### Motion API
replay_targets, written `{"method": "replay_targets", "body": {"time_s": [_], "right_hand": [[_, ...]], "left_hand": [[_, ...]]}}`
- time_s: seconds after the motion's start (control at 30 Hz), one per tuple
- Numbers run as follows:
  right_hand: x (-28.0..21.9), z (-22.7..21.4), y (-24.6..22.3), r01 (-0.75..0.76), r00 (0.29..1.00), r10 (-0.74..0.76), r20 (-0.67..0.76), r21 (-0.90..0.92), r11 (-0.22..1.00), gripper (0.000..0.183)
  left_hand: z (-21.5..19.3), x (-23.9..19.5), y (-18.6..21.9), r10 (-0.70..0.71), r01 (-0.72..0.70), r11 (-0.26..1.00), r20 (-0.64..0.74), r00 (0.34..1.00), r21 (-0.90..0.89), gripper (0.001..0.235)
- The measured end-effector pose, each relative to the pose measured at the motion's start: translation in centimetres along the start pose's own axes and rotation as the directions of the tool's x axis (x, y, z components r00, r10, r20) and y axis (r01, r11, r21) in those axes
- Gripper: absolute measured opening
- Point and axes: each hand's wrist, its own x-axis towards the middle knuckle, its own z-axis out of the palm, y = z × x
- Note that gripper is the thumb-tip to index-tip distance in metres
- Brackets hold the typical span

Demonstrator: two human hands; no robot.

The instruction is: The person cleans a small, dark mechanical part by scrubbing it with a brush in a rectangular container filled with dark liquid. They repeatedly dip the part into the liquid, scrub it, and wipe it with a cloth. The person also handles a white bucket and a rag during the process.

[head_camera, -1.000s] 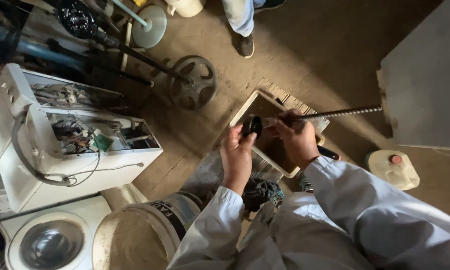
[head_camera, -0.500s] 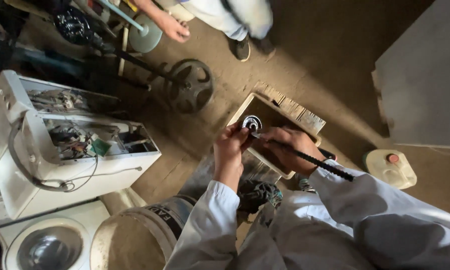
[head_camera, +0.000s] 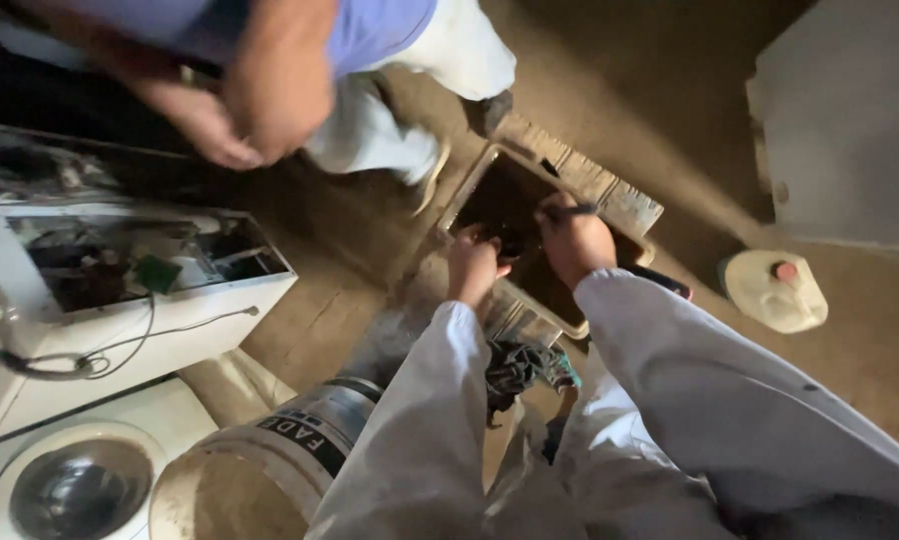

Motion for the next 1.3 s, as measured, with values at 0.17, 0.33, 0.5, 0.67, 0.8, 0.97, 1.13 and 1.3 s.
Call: {"method": "replay_targets", "body": {"time_s": [0.17,0.33,0.5,0.67,0.8,0.97,1.13,1.3], "right_hand": [[-1.9,-1.9,-2.9,-0.336,0.937,0.246,0.247,0.451,0.827,0.028],[-8.0,0.1,0.7,-0.238,0.935,0.188,0.301,0.139,0.961,0.039],[-13.4,8.9,0.2,0.308,0.835,-0.198,0.513,-0.138,0.941,0.038],[-12.9,5.6,-2.1,-0.028,0.798,0.095,0.596,-0.121,0.992,0.067],[-16.9,-0.4,5.0,-0.65,0.679,0.389,0.622,0.263,0.713,0.054],[-17.2,-7.9,8.7,-0.769,0.591,0.603,0.536,0.599,0.221,0.067],[-13.1,-7.3,8.9,-0.269,0.843,0.533,-0.072,0.803,0.532,0.02],[-10.3,-6.5,6.2,-0.067,0.968,0.133,-0.212,0.295,0.953,0.041]], "left_hand": [[0.8,3.1,-1.5,0.008,-0.018,0.95,0.032,0.999,0.312,0.05],[1.4,1.4,1.7,0.053,-0.057,0.945,0.023,0.998,0.323,0.057],[0.0,5.7,-0.5,0.076,-0.078,0.931,0.02,0.997,0.356,0.058],[-1.5,-2.1,6.3,0.171,-0.149,0.959,-0.074,0.983,0.24,0.058],[-1.8,-5.8,9.4,0.306,-0.272,0.916,-0.078,0.949,0.294,0.062],[-0.7,-10.6,9.8,0.351,-0.315,0.906,-0.086,0.932,0.283,0.056],[2.5,-10.3,4.2,0.176,-0.132,0.966,0.194,0.965,-0.221,0.052],[2.5,-6.0,1.3,0.149,-0.158,0.987,0.18,0.972,0.037,0.039]]}}
